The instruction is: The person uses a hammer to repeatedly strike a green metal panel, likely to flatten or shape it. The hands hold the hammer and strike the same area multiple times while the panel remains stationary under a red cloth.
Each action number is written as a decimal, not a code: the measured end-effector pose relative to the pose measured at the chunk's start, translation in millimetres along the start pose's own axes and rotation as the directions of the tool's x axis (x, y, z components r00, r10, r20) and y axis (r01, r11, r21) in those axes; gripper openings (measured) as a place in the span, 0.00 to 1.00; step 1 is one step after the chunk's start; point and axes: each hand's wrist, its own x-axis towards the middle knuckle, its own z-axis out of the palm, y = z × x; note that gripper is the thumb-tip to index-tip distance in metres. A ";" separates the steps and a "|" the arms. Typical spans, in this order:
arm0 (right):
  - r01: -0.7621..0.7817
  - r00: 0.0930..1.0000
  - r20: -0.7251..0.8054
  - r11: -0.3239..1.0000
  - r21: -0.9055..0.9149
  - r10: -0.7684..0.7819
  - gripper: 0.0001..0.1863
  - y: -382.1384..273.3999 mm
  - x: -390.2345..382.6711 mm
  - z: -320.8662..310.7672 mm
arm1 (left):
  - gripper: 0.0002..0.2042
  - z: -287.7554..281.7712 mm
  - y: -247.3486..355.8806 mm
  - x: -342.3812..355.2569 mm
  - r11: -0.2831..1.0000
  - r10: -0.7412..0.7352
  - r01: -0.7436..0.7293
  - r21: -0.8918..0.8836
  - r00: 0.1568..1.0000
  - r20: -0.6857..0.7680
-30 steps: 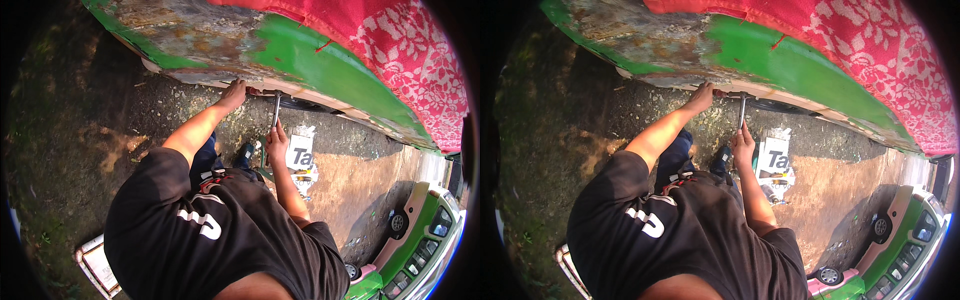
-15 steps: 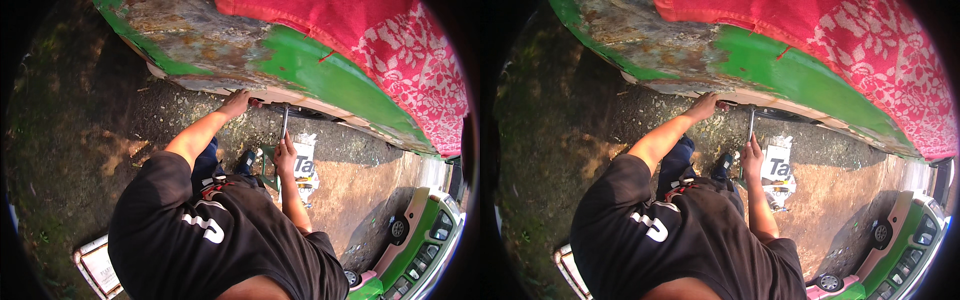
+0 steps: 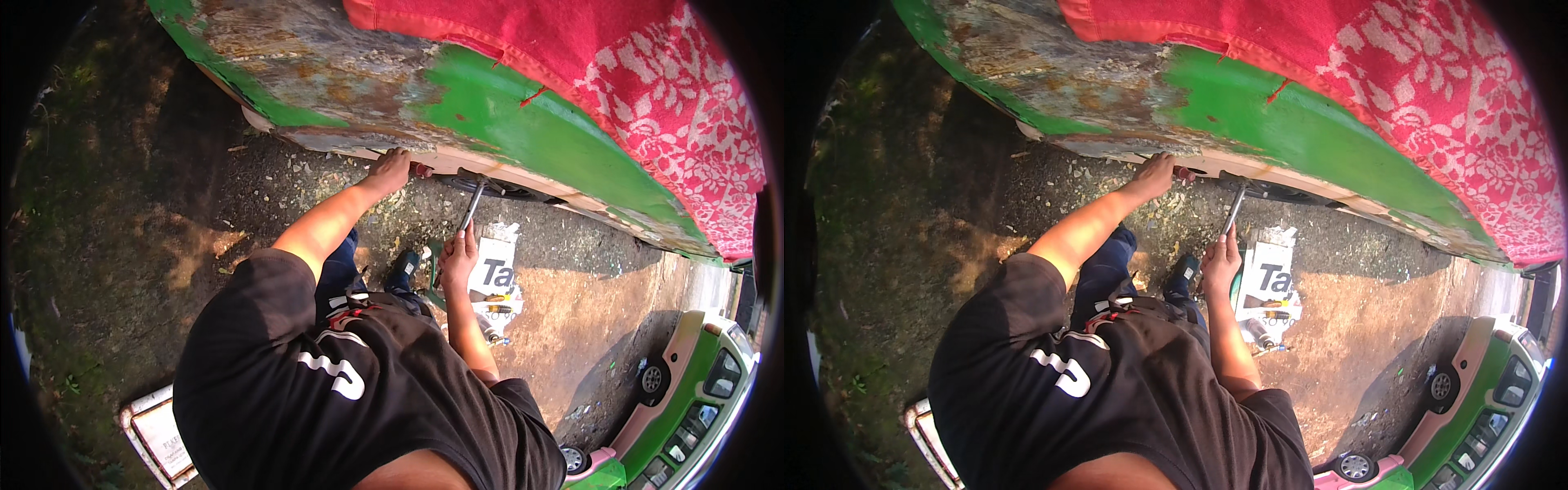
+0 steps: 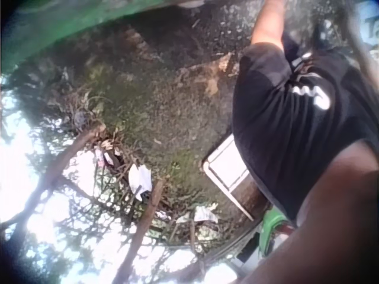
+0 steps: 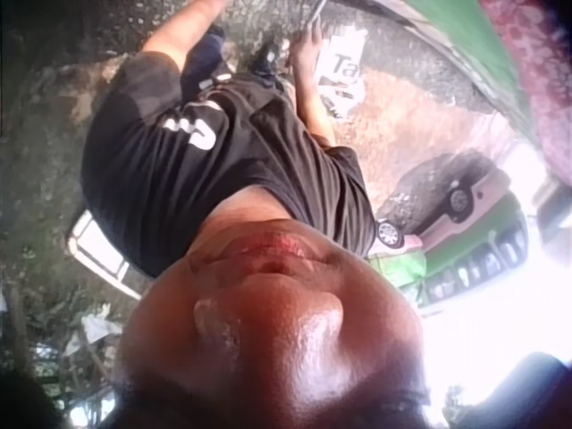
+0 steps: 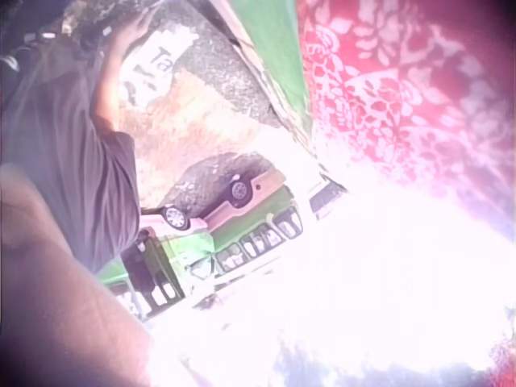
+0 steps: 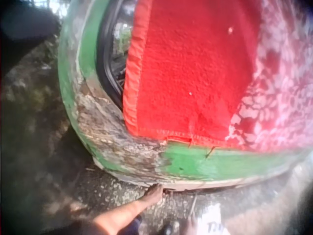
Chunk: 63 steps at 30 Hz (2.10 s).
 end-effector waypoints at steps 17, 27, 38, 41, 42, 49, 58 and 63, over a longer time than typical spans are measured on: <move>0.014 0.994 0.109 0.983 -0.183 0.006 0.24 -39.3 -4.1 -16.1 | 0.10 11.3 -28.4 -30.1 0.972 0.070 -0.114 -0.206 0.975 -0.210; 0.037 0.993 0.117 0.944 -0.328 0.001 0.23 -55.3 -9.0 -21.5 | 0.13 7.8 -53.9 -97.8 0.930 0.125 -0.283 -0.234 0.842 -0.524; 0.049 0.975 0.216 0.913 -0.406 0.044 0.25 -78.0 -10.4 16.4 | 0.05 -5.6 -72.0 -97.1 0.613 -0.460 -0.254 -0.748 0.655 -0.600; 0.038 0.977 0.207 0.908 -0.416 0.054 0.25 -83.1 -13.9 27.3 | 0.06 -11.8 -80.9 -90.4 0.526 -0.526 -0.208 -0.824 0.682 -0.508; 0.036 0.975 0.214 0.913 -0.407 0.057 0.25 -83.1 -14.6 28.9 | 0.05 -13.4 -82.1 -88.3 0.534 -0.529 -0.198 -0.822 0.681 -0.507; 0.016 0.974 0.210 0.900 -0.435 0.084 0.25 -84.0 -16.8 39.5 | 0.06 -6.6 -98.7 -72.3 0.592 -0.500 -0.210 -0.778 0.662 -0.559; -0.005 0.979 0.181 0.891 -0.454 0.098 0.24 -74.4 -7.8 36.5 | 0.08 -2.7 -102.1 -65.5 0.622 -0.522 -0.187 -0.761 0.625 -0.580; -0.009 0.977 0.185 0.883 -0.469 0.108 0.26 -78.6 -8.9 44.5 | 0.09 -8.4 -96.8 -64.2 0.577 -0.560 -0.209 -0.790 0.603 -0.569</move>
